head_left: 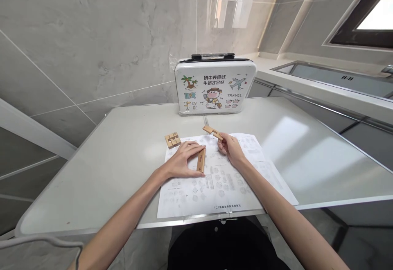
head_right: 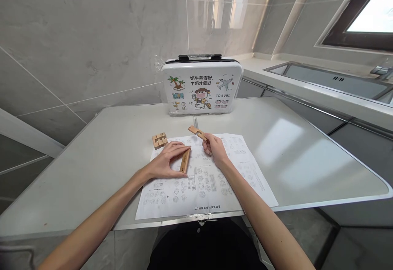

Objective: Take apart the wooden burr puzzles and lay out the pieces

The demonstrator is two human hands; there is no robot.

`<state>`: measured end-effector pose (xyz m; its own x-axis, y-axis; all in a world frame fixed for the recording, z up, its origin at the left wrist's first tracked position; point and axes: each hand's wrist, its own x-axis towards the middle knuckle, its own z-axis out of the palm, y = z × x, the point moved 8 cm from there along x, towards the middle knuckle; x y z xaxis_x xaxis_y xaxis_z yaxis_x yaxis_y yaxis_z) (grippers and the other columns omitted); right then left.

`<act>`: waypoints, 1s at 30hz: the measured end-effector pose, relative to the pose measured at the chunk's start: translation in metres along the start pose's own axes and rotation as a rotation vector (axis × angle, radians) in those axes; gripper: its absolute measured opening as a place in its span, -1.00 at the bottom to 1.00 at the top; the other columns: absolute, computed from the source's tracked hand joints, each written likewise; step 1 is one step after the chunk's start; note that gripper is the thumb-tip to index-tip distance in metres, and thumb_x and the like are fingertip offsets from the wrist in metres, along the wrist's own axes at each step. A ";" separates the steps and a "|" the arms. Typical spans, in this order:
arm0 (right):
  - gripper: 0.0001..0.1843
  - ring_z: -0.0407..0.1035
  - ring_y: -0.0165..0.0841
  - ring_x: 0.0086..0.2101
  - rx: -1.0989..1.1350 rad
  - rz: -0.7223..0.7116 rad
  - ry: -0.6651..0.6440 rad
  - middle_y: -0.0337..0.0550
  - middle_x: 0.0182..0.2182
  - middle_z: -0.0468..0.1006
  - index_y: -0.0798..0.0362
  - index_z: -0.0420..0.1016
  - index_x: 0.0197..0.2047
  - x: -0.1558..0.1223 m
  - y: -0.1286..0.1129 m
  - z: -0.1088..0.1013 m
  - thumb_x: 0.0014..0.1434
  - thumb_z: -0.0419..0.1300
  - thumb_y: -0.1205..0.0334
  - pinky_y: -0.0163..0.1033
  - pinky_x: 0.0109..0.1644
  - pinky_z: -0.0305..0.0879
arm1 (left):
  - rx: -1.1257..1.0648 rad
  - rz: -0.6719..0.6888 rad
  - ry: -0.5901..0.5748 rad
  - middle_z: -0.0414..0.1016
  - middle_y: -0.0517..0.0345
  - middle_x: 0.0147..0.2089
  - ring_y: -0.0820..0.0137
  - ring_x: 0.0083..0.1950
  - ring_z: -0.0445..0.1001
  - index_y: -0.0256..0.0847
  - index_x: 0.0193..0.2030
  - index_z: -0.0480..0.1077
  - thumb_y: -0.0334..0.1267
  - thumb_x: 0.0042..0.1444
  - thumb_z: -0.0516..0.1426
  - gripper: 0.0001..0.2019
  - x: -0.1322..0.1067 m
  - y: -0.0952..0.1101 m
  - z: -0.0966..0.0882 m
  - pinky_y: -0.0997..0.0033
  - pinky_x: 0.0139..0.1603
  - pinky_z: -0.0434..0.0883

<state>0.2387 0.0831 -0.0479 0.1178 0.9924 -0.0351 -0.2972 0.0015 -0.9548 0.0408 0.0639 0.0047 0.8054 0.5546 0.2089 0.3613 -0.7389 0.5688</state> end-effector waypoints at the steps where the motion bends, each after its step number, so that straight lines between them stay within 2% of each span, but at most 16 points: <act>1: -0.56 0.07 -0.52 -0.69 -0.002 0.001 0.000 -0.28 -0.64 0.34 0.03 0.37 -0.51 0.000 0.000 0.000 0.27 0.24 -0.07 -0.34 -0.66 -0.05 | 0.007 -0.001 -0.014 0.39 -0.06 0.42 -0.10 0.52 0.15 0.03 0.51 0.24 0.20 -0.01 0.44 -0.03 0.000 -0.001 0.002 -0.21 0.50 0.23; 5: -0.57 0.08 -0.51 -0.68 -0.014 0.006 -0.005 -0.28 -0.65 0.34 0.03 0.37 -0.52 -0.001 -0.001 0.001 0.25 0.26 -0.07 -0.34 -0.65 -0.02 | 0.011 -0.025 -0.055 0.28 -0.09 0.51 -0.11 0.58 0.09 -0.02 0.51 0.23 0.26 0.00 0.41 -0.01 -0.001 -0.006 0.010 -0.21 0.54 0.18; 9: -0.58 0.07 -0.50 -0.67 -0.021 0.010 -0.011 -0.28 -0.65 0.34 0.02 0.36 -0.51 -0.001 -0.001 0.002 0.24 0.27 -0.07 -0.34 -0.64 -0.02 | 0.002 -0.034 -0.063 0.30 -0.07 0.49 -0.07 0.56 0.14 -0.01 0.52 0.20 0.24 0.05 0.38 -0.05 0.000 -0.006 0.012 -0.17 0.53 0.22; 17: -0.56 0.06 -0.47 -0.65 -0.099 0.002 -0.010 -0.29 -0.65 0.32 0.00 0.32 -0.51 -0.001 0.000 0.001 0.26 0.22 -0.10 -0.31 -0.61 -0.03 | 0.058 -0.190 0.063 0.24 -0.09 0.47 -0.05 0.50 0.20 0.00 0.54 0.11 0.23 0.19 0.27 -0.13 -0.001 -0.022 0.004 -0.15 0.49 0.27; 21: -0.56 0.10 -0.44 -0.62 -0.200 -0.031 -0.016 -0.28 -0.64 0.35 -0.01 0.33 -0.52 -0.007 -0.006 0.006 0.29 0.20 -0.08 -0.29 -0.56 0.01 | 0.094 -0.196 0.093 0.26 -0.08 0.46 -0.05 0.50 0.19 0.00 0.53 0.15 0.25 0.24 0.23 -0.18 -0.002 -0.026 0.004 -0.15 0.48 0.27; 23: -0.53 0.13 -0.42 -0.59 -0.298 -0.079 -0.006 -0.28 -0.65 0.35 -0.01 0.30 -0.56 -0.011 -0.010 0.009 0.31 0.21 -0.04 -0.28 -0.50 0.06 | 0.098 -0.185 0.095 0.26 -0.06 0.46 -0.04 0.50 0.19 0.00 0.51 0.18 0.24 0.26 0.21 -0.22 -0.001 -0.026 0.004 -0.14 0.49 0.27; 27: -0.51 0.13 -0.37 -0.54 -0.708 -0.289 0.075 -0.29 -0.65 0.29 -0.02 0.24 -0.59 -0.019 -0.025 0.013 0.34 0.15 -0.01 -0.25 -0.42 0.05 | 0.083 -0.178 0.100 0.25 -0.05 0.47 -0.02 0.51 0.19 0.02 0.52 0.15 0.21 0.29 0.20 -0.24 -0.001 -0.027 0.004 -0.14 0.52 0.24; 30: -0.55 0.12 -0.35 -0.56 -0.899 -0.352 0.069 -0.30 -0.67 0.24 -0.04 0.21 -0.57 -0.021 -0.025 0.018 0.33 0.12 0.02 -0.23 -0.42 0.02 | 0.043 -0.194 0.089 0.10 -0.09 0.55 -0.03 0.58 0.08 0.03 0.57 0.03 0.20 0.28 0.22 -0.17 -0.002 -0.027 0.005 -0.16 0.55 0.18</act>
<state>0.2260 0.0641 -0.0181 0.1255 0.9435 0.3065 0.5987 0.1743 -0.7818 0.0321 0.0806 -0.0150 0.6746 0.7185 0.1693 0.5271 -0.6294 0.5710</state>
